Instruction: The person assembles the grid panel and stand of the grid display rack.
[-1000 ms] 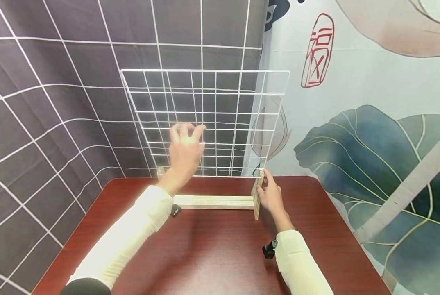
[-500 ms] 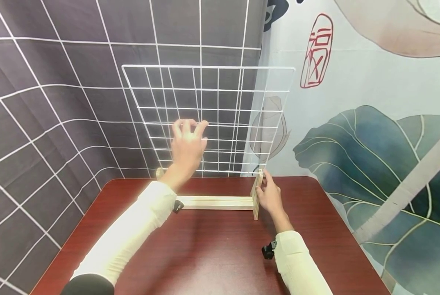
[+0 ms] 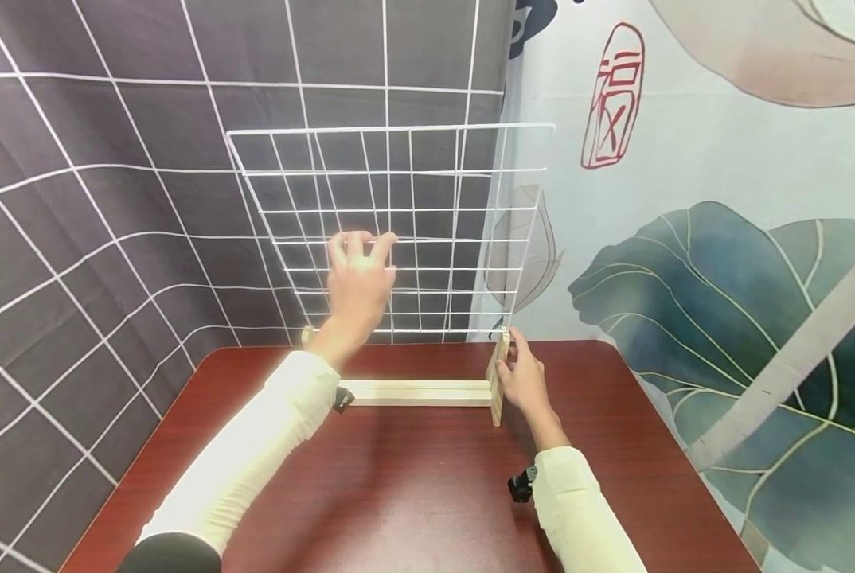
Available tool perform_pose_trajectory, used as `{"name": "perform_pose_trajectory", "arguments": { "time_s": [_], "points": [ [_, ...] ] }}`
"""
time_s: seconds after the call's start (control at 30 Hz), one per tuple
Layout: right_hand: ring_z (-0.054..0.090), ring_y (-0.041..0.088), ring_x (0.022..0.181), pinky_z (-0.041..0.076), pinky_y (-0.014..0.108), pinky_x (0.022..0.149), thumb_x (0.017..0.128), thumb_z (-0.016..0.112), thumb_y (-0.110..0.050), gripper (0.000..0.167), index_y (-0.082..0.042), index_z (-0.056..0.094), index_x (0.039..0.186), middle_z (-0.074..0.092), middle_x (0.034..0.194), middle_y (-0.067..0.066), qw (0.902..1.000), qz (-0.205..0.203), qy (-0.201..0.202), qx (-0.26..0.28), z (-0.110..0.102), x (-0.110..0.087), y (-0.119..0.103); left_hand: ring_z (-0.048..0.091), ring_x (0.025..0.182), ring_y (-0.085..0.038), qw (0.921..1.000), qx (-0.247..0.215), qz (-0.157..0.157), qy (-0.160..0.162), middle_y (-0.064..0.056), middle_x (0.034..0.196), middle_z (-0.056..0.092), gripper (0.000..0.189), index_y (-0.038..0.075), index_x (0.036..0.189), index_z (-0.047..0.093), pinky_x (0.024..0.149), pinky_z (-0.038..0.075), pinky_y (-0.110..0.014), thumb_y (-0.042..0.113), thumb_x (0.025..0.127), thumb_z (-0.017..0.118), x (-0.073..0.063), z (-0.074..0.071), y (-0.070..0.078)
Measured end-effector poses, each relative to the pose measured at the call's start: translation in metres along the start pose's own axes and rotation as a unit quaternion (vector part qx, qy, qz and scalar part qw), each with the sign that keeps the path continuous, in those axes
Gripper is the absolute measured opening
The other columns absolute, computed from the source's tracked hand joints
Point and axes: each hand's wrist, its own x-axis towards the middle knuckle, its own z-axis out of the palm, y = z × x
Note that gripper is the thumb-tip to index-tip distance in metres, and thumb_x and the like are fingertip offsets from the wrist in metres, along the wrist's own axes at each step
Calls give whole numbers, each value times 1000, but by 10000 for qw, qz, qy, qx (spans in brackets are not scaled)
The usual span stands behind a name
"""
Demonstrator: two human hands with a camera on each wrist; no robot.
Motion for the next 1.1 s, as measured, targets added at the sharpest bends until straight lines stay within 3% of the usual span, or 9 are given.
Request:
{"name": "perform_pose_trajectory", "arguments": {
  "time_s": [0.4,0.73,1.1],
  "points": [
    [67,48,113,55,59,96,96,61,-4,68,-8,30,156,62,129,33,10000,53,-83,-9,-2,0,-2,53,114,-36,10000,-12,64,39,-9,111,62,40,24,113,67,64,60,-36,8,79,77,2,1,-2],
    [66,48,116,54,58,97,97,61,-4,68,-7,29,157,61,131,33,9999,89,-105,-4,-1,0,-1,52,118,-36,9993,-67,-107,-363,-9,114,62,43,25,119,67,64,60,-36,10,80,78,-4,5,-3],
    [68,47,113,55,57,96,96,61,-5,68,-8,31,156,62,130,32,9999,94,-92,-20,-1,0,0,52,117,-36,9984,-170,-107,-524,-9,115,63,45,24,117,67,66,61,-37,9,77,81,-8,12,-5]
  ]
}}
